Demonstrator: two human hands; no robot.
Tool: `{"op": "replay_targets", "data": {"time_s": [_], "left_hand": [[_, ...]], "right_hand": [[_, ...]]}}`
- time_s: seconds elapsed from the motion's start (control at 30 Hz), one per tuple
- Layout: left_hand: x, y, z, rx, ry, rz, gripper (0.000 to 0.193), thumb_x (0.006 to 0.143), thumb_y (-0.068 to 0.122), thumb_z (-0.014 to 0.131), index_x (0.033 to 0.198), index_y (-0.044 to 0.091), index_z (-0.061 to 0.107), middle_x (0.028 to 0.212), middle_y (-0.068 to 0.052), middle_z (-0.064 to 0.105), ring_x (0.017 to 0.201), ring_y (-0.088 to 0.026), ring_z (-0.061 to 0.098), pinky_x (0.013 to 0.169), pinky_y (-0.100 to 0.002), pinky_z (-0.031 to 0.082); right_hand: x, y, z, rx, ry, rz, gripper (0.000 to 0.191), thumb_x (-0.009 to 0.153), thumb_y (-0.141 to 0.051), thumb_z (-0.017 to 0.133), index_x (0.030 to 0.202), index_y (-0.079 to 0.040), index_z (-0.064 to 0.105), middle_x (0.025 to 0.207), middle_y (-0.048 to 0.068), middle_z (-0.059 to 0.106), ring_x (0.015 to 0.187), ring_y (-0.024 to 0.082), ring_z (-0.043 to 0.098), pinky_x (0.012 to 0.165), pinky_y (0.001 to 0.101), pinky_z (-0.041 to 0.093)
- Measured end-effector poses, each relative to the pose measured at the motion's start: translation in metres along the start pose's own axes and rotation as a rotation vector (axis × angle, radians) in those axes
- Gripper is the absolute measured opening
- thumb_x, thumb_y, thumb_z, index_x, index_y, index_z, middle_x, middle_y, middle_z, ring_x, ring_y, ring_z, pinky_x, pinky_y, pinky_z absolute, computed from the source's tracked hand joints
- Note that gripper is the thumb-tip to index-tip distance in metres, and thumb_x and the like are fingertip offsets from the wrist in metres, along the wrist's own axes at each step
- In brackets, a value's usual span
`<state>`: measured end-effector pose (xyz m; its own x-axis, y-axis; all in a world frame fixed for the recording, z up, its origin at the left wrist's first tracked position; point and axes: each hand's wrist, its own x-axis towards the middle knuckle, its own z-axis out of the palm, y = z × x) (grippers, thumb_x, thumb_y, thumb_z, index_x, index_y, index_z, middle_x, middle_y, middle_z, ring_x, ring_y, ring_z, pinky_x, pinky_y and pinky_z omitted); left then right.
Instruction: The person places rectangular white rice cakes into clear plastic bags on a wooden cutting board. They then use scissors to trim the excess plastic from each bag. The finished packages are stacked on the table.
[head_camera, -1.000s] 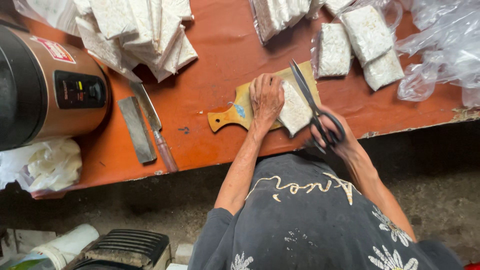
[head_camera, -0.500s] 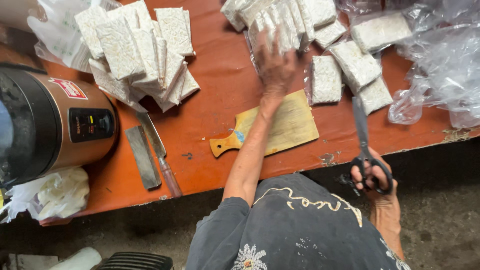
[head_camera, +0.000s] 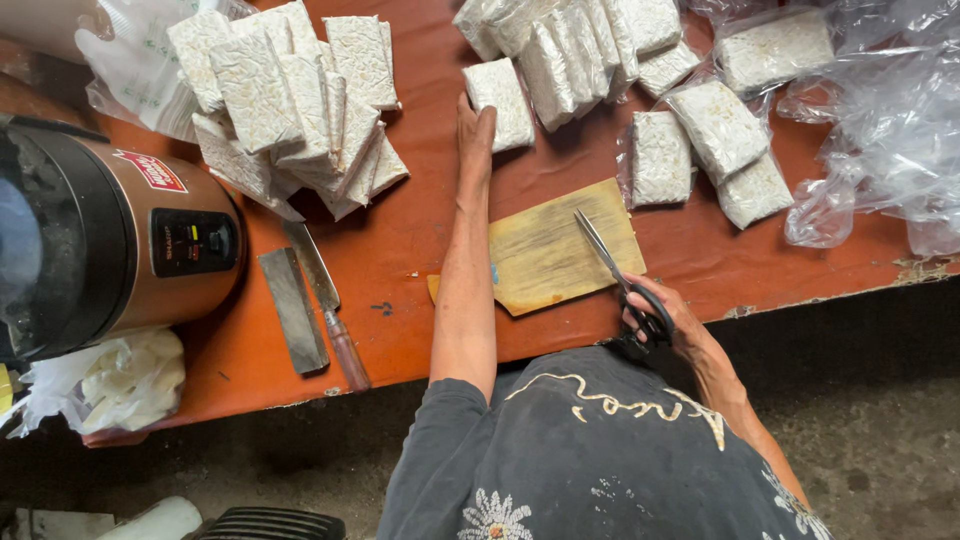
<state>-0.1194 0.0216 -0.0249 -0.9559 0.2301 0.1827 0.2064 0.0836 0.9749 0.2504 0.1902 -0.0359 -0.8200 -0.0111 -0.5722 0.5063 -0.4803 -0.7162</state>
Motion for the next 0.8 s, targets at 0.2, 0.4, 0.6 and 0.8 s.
{"op": "replay_targets", "data": {"time_s": [0.2, 0.4, 0.6, 0.8], "left_hand": [[-0.046, 0.013, -0.03, -0.561, -0.06, -0.346, 0.049, 0.092, 0.009, 0.06, 0.138, -0.003, 0.048, 0.125, -0.012, 0.065, 0.114, -0.022, 0.064, 0.099, -0.035, 0.054], [-0.143, 0.039, -0.003, 0.367, -0.272, -0.054, 0.035, 0.087, 0.0, 0.055, 0.117, 0.016, 0.064, 0.118, -0.007, 0.07, 0.119, -0.03, 0.068, 0.108, -0.042, 0.057], [-0.211, 0.034, -0.006, 0.726, -0.356, 0.392, 0.032, 0.085, -0.004, 0.058, 0.111, 0.014, 0.059, 0.148, -0.011, 0.057, 0.151, -0.039, 0.037, 0.126, -0.063, 0.026], [-0.243, 0.024, -0.013, 0.903, 0.011, 0.075, 0.043, 0.096, 0.014, 0.063, 0.138, 0.01, 0.057, 0.151, -0.017, 0.049, 0.15, -0.04, 0.038, 0.125, -0.066, 0.025]], "right_hand": [[-0.007, 0.0, -0.006, 0.035, 0.02, -0.02, 0.067, 0.094, -0.038, 0.063, 0.149, -0.003, 0.049, 0.07, 0.008, 0.058, 0.05, 0.013, 0.052, 0.045, 0.0243, 0.04], [-0.024, -0.01, -0.018, 0.054, 0.06, -0.17, 0.069, 0.097, -0.04, 0.063, 0.154, -0.003, 0.049, 0.074, 0.005, 0.055, 0.055, 0.011, 0.053, 0.048, 0.0219, 0.04], [-0.035, -0.034, -0.021, -0.205, 0.012, -0.121, 0.07, 0.091, -0.03, 0.067, 0.152, -0.003, 0.047, 0.077, 0.005, 0.06, 0.059, 0.01, 0.054, 0.052, 0.0241, 0.046], [-0.057, -0.046, -0.004, -0.417, -0.108, -0.006, 0.066, 0.092, -0.031, 0.068, 0.151, -0.006, 0.053, 0.072, -0.001, 0.053, 0.063, 0.006, 0.049, 0.053, 0.0241, 0.043]]}}
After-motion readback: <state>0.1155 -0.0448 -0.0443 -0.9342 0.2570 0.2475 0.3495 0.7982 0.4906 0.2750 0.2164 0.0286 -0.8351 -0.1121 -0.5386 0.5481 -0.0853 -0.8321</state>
